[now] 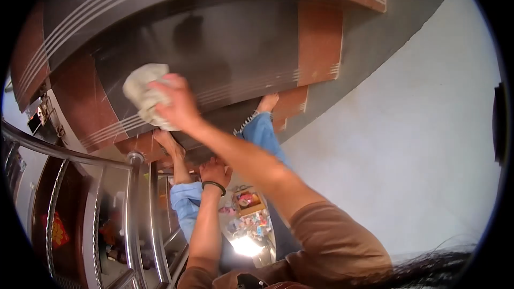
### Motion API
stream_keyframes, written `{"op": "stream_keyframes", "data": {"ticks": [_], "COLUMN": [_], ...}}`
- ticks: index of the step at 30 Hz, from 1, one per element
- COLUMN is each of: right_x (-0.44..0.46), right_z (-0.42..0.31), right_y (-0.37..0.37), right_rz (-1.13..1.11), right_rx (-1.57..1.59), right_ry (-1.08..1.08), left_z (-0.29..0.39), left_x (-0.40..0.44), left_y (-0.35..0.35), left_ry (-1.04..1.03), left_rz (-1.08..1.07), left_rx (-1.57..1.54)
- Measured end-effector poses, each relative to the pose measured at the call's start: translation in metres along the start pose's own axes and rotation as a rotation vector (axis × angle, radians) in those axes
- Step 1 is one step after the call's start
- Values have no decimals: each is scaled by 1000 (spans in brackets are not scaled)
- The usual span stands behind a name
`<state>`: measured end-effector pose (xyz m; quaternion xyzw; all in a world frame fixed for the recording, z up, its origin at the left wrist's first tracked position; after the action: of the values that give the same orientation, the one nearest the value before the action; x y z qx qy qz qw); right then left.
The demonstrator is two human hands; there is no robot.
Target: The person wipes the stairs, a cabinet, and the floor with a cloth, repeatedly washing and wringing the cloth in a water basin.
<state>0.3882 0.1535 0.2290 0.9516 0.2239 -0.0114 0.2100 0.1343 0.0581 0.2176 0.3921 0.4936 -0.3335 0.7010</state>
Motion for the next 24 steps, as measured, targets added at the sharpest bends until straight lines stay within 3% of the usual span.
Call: {"op": "stream_keyframes", "data": {"ticks": [1, 3, 4, 7, 8, 9, 10, 12, 14, 15, 17, 21, 24], "right_x": [6, -14, -18, 13, 30, 42, 51, 59, 71, 70, 80, 93, 89], "right_z": [4, 43, 64, 122, 143, 186, 190, 154, 98, 99, 59, -4, -32], "right_y": [46, 146, 201, 345, 364, 382, 383, 331, 256, 218, 128, -24, -102], "right_rz": [79, 192, 211, 342, 366, 302, 400, 576, 612, 546, 480, 454, 152], "right_rx": [107, 284, 360, -102, -91, -335, -520, -1149, -684, -895, -988, -787, -666], "right_ry": [36, -437, -433, -195, -323, -230, -154, -117, -36, -65, 35, 93, 244], "left_z": [7, 7, 2, -4, -8, -13, -17, -27, -39, -40, -53, -99, -135], "left_x": [-12, -16, -17, -30, -36, -38, -41, -41, -44, -46, -61, -85, -97], "left_y": [35, 53, 63, 100, 106, 112, 115, 123, 129, 132, 156, 185, 201], "left_ry": [-11, -69, -98, -134, -134, -126, -124, -123, -105, -103, -42, 128, 169], "left_rz": [173, 277, 330, 517, 540, 563, 580, 614, 620, 618, 832, 1149, 1217], "left_rx": [-101, -389, -527, -732, -774, -822, -854, -923, -1011, -1059, -1104, -1124, -993]}}
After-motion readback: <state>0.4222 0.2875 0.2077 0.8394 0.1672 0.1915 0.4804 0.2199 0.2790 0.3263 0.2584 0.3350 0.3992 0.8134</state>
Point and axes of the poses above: each hand's wrist, its own x-axis towards the middle knuckle, its own y-axis out of the back of the hand, z = x × y, the point moved 9 cm from there along x, towards the middle knuckle, and after that the axes turned 9 degrees about y, right-handed, at the moved point
